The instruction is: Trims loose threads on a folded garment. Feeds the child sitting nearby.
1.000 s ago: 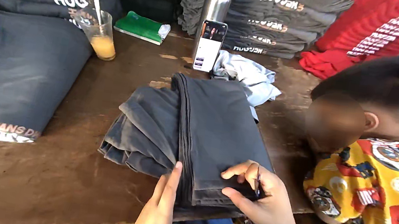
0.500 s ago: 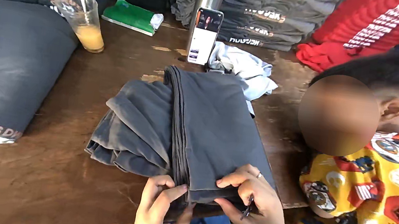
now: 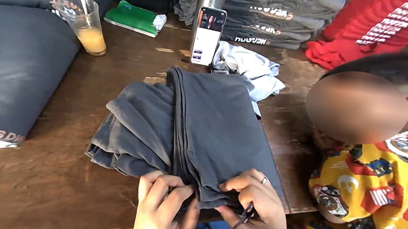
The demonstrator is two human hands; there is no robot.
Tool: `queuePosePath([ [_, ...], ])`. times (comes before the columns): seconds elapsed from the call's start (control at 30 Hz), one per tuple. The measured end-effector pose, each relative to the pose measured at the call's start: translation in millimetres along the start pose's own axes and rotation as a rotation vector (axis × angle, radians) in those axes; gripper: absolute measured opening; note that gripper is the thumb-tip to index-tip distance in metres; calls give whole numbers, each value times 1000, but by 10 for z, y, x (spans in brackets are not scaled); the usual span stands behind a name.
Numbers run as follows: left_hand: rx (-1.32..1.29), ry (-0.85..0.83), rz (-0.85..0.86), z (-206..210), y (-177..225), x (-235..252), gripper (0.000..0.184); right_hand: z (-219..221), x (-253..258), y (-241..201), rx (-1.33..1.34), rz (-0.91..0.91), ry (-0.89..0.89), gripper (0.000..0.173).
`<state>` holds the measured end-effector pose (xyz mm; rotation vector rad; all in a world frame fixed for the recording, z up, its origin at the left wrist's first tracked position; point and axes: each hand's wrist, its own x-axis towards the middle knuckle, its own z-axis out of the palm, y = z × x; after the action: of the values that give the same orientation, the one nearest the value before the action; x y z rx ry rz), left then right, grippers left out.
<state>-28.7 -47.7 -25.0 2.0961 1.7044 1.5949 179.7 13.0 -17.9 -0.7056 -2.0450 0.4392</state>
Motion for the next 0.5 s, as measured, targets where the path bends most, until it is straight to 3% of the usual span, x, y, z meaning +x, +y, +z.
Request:
queuePosePath([
  [0.1, 3, -26, 12, -2, 16, 23, 9, 24, -3, -4, -14, 2, 31, 18],
  [0.23, -22, -85, 22, -45, 26, 47, 12, 29, 25, -16, 1, 16, 59, 19],
  [0.4, -7, -184, -9, -163, 10, 59, 11, -9, 99, -44, 207, 69, 153, 18],
  [0.5, -2, -149, 10, -184, 72, 80, 13, -41, 194, -55, 264, 89, 238, 19],
])
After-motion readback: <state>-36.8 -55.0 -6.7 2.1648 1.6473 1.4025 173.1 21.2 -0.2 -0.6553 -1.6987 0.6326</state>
